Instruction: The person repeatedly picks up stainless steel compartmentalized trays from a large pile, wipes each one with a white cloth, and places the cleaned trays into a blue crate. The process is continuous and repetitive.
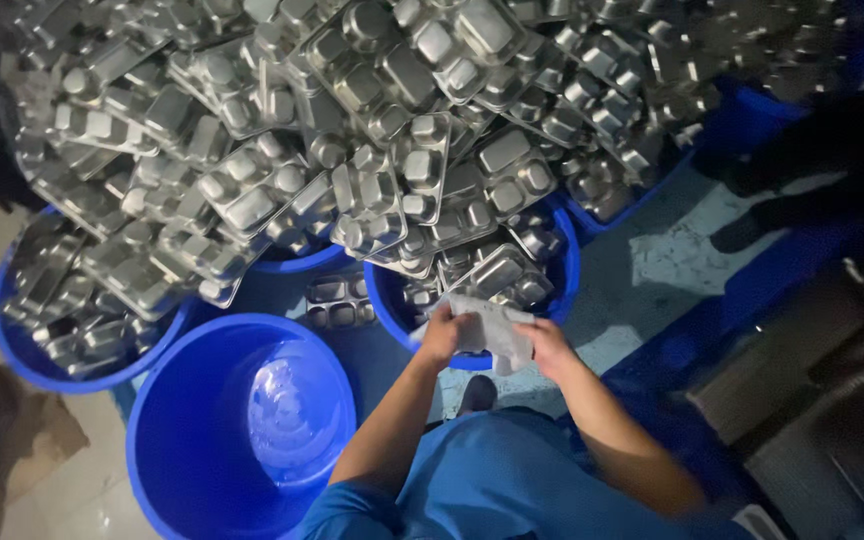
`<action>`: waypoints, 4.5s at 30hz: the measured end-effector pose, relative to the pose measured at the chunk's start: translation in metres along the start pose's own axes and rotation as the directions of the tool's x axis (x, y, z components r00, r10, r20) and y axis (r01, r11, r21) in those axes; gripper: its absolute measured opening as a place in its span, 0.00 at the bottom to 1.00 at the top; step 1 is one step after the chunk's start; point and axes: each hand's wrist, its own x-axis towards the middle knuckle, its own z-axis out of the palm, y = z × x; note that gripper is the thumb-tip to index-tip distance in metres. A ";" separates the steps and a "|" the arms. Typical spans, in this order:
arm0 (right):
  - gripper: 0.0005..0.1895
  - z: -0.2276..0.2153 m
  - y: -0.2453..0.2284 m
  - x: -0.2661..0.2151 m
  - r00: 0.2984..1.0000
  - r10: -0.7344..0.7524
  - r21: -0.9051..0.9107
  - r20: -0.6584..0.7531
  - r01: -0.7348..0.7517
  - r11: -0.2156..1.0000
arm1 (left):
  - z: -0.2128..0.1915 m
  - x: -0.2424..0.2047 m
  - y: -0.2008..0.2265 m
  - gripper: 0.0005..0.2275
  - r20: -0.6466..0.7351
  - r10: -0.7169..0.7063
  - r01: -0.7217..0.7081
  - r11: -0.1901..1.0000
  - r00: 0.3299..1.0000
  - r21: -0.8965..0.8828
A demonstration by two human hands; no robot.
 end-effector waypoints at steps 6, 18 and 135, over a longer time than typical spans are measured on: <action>0.16 -0.004 -0.019 0.060 0.984 -0.091 -0.231 -0.153 0.054 0.971 | -0.045 0.012 0.013 0.12 -0.439 -0.046 0.051 0.999 0.897 0.000; 0.21 0.075 -0.088 0.140 0.906 -0.421 -0.227 0.038 0.418 0.880 | -0.021 0.006 0.133 0.15 -0.048 0.502 -0.096 0.257 0.864 0.962; 0.25 -0.063 0.169 -0.504 -0.227 -0.305 -0.261 -0.925 -0.205 0.943 | 0.218 -0.147 -0.232 0.15 0.527 -0.392 -0.275 0.540 0.754 0.795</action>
